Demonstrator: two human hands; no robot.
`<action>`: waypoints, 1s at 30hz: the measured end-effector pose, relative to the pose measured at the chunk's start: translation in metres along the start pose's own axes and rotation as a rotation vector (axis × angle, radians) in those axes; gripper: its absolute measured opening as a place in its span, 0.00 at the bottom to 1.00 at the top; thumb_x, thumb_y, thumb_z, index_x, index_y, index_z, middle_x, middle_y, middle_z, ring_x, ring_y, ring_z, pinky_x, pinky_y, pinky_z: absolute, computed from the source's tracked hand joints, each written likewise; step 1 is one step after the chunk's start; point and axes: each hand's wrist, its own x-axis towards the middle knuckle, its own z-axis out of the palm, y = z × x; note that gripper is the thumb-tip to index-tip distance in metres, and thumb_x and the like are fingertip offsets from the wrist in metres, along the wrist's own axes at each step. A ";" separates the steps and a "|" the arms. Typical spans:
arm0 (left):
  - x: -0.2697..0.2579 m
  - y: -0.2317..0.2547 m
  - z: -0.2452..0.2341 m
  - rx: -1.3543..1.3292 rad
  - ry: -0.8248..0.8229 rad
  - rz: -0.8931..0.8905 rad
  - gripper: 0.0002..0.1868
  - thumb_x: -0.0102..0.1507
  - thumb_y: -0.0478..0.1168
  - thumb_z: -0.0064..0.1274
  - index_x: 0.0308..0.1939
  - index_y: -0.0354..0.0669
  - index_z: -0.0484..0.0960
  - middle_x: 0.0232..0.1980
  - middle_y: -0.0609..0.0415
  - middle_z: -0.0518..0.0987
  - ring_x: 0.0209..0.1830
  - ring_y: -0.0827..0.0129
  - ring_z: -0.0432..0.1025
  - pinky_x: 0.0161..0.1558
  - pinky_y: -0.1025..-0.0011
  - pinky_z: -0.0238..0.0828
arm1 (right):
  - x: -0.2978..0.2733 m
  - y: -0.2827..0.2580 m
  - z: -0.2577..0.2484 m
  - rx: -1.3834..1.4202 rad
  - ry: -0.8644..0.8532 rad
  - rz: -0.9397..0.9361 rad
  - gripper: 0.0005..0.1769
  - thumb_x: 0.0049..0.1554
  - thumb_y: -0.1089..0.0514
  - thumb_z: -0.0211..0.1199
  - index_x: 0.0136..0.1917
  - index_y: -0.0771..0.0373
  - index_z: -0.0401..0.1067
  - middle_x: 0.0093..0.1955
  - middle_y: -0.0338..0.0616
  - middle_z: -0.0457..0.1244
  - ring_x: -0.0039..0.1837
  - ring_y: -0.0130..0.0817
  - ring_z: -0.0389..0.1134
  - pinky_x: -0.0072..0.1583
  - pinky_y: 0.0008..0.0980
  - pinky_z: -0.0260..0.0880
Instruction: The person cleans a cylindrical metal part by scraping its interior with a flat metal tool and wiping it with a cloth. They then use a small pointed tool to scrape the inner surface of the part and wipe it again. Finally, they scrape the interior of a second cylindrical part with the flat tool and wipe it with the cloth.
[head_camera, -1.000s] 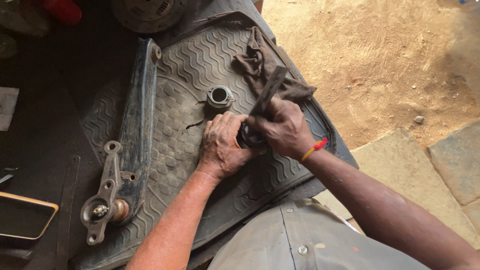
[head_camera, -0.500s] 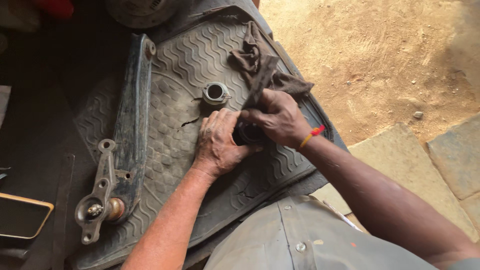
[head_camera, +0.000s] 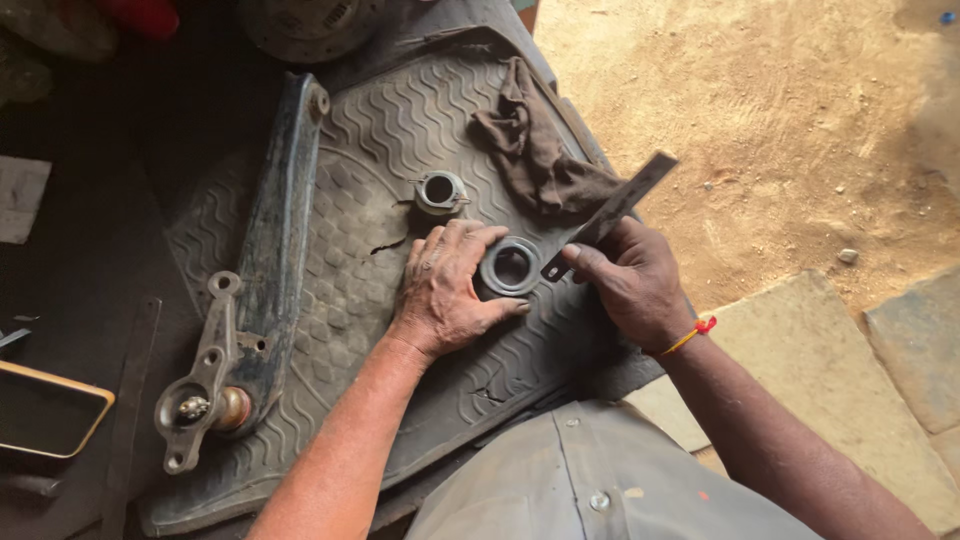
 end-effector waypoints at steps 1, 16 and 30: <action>0.001 0.001 0.000 0.005 -0.001 -0.002 0.44 0.43 0.55 0.73 0.60 0.46 0.77 0.58 0.52 0.75 0.60 0.54 0.68 0.58 0.55 0.62 | -0.001 -0.001 -0.002 0.020 -0.017 0.004 0.07 0.58 0.60 0.66 0.48 0.66 0.75 0.40 0.37 0.70 0.40 0.23 0.67 0.42 0.24 0.68; -0.016 0.034 0.017 0.082 0.126 -0.140 0.39 0.45 0.55 0.74 0.57 0.48 0.78 0.55 0.50 0.76 0.58 0.51 0.70 0.57 0.53 0.64 | 0.088 -0.055 0.016 -0.554 -0.281 -0.590 0.14 0.56 0.55 0.68 0.54 0.61 0.76 0.46 0.47 0.70 0.49 0.45 0.71 0.51 0.43 0.71; -0.013 0.089 0.049 0.006 0.451 -0.381 0.37 0.45 0.47 0.76 0.55 0.43 0.78 0.54 0.48 0.75 0.56 0.54 0.73 0.56 0.60 0.71 | 0.079 0.001 -0.081 0.282 -0.194 -0.103 0.09 0.63 0.59 0.61 0.52 0.67 0.71 0.43 0.42 0.68 0.43 0.27 0.71 0.44 0.28 0.72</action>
